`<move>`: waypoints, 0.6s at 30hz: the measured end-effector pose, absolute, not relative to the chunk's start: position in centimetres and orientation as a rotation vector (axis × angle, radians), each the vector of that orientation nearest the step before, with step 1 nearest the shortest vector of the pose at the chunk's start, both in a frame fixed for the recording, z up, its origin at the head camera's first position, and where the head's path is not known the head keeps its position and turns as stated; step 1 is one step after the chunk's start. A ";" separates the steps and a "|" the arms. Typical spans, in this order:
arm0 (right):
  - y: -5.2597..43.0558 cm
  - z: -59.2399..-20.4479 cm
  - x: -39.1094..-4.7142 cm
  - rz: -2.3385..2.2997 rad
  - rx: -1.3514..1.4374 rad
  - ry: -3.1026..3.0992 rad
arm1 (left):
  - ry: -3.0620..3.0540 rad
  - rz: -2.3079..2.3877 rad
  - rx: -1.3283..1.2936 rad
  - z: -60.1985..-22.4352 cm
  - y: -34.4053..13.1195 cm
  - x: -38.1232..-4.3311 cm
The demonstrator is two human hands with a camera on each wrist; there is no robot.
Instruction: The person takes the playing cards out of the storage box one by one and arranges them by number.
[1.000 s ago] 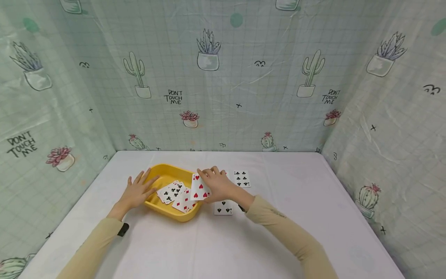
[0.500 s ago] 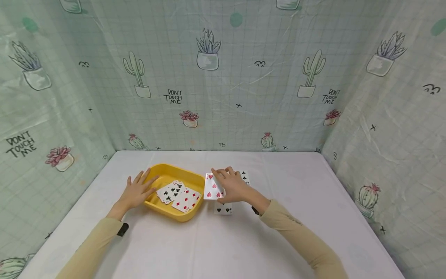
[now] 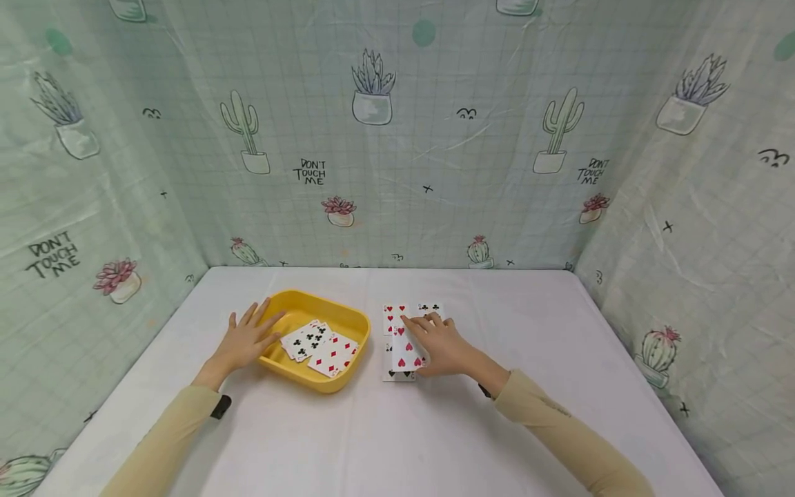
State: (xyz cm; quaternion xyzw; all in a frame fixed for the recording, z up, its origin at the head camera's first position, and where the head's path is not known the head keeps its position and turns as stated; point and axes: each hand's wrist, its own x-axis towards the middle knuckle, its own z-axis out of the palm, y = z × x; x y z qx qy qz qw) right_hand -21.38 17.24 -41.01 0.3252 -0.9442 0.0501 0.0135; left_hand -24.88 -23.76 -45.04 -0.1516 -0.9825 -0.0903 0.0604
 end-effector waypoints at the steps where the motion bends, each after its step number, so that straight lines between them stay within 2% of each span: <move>1: 17.4 -41.2 -21.3 0.155 1.008 -2.946 | -2.979 -0.273 -0.457 -45.0 -23.7 -24.9; 18: 20.6 -43.9 -21.2 0.123 0.958 -2.925 | -2.962 -0.263 -0.459 -45.1 -23.8 -24.9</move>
